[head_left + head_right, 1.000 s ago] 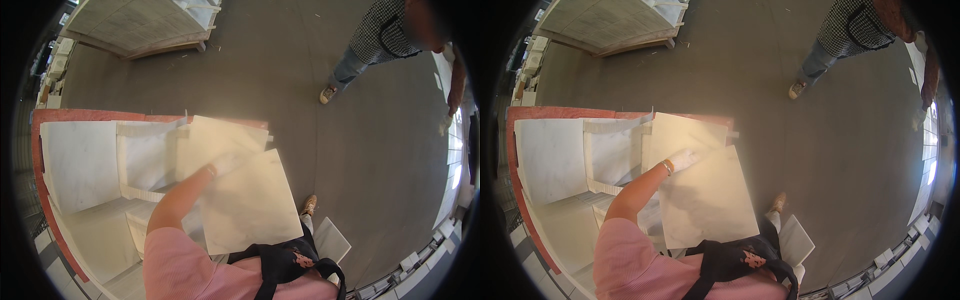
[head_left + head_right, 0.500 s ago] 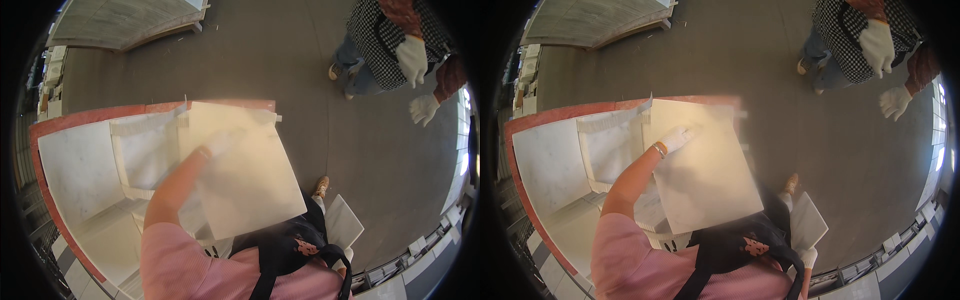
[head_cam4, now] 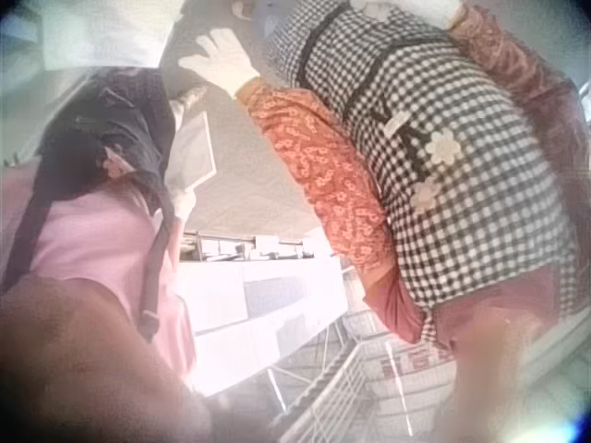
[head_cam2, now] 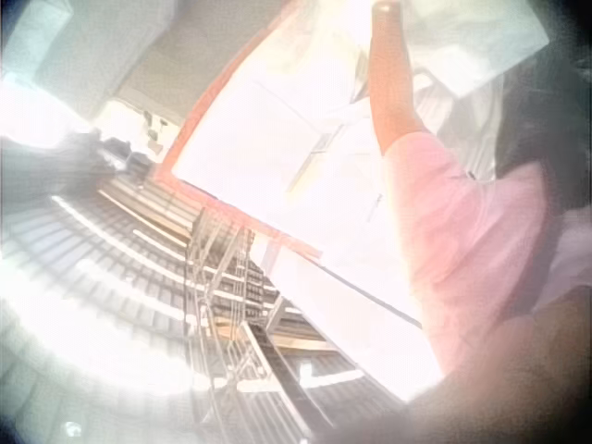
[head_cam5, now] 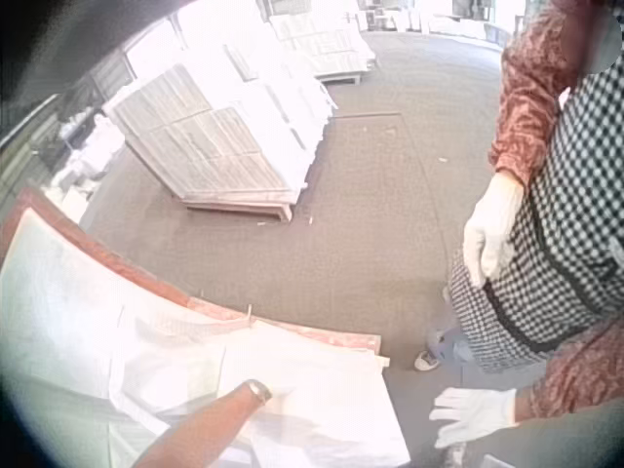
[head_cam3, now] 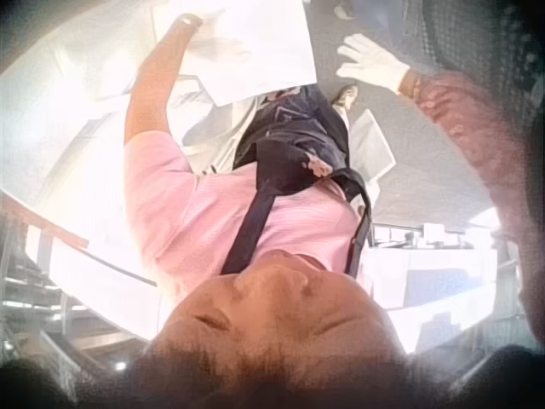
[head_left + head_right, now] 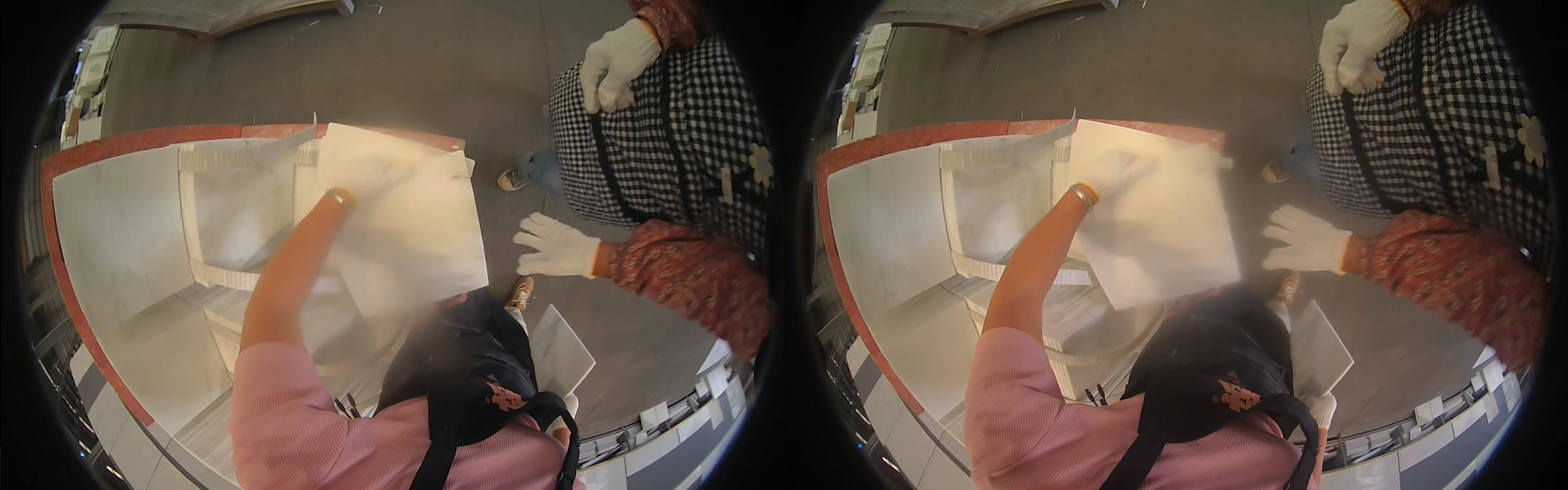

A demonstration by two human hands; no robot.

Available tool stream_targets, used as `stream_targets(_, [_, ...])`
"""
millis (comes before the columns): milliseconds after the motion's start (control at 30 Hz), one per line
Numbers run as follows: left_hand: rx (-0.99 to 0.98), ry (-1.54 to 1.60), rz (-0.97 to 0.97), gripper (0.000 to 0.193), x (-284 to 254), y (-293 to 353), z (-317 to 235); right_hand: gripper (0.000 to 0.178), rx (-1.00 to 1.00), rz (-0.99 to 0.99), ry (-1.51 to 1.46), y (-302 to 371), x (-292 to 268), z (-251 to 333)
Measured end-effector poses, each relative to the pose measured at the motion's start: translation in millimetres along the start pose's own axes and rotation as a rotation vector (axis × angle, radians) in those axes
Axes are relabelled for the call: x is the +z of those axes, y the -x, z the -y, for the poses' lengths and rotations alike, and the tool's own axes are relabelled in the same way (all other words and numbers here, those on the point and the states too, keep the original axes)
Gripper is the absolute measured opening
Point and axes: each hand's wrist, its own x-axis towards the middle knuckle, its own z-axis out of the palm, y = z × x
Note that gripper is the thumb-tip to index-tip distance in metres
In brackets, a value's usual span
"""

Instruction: The person repeatedly picks up white rectangular tiles from a stack and places them onto a growing floor layout. They handle the tiles one at a time, aligning each piece with adjacent tiles already laid out on the floor.

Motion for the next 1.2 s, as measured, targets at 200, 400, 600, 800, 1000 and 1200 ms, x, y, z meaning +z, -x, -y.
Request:
stream_targets(200, [0.287,0.532,-0.040,0.038,-17.4,-16.9,4.9,0.036,-1.383,0.163,0.850,-227.4,-68.0,166.7])
stream_targets(400, [-0.128,-0.180,-0.275,0.037,-50.1,-19.8,-69.1,0.041,-1.319,0.287,0.670,-247.7,-52.1,178.0])
stream_targets(600, [-0.207,0.042,-0.603,0.040,-122.3,30.4,-137.1,0.054,-0.550,0.585,0.074,-241.2,-56.8,148.4])
stream_targets(800, [0.037,0.302,-0.776,0.046,-65.3,133.4,-144.0,0.059,-1.436,-0.067,0.660,-268.8,-42.0,92.7])
stream_targets(1000, [-0.218,0.580,-0.711,0.052,104.0,316.6,-163.4,0.044,-2.442,-1.011,1.406,-315.0,-65.8,126.7])
stream_targets(1200, [-0.357,1.142,-0.661,0.033,244.3,425.1,-231.4,0.033,-1.991,-0.415,1.308,-177.1,-82.9,41.5])
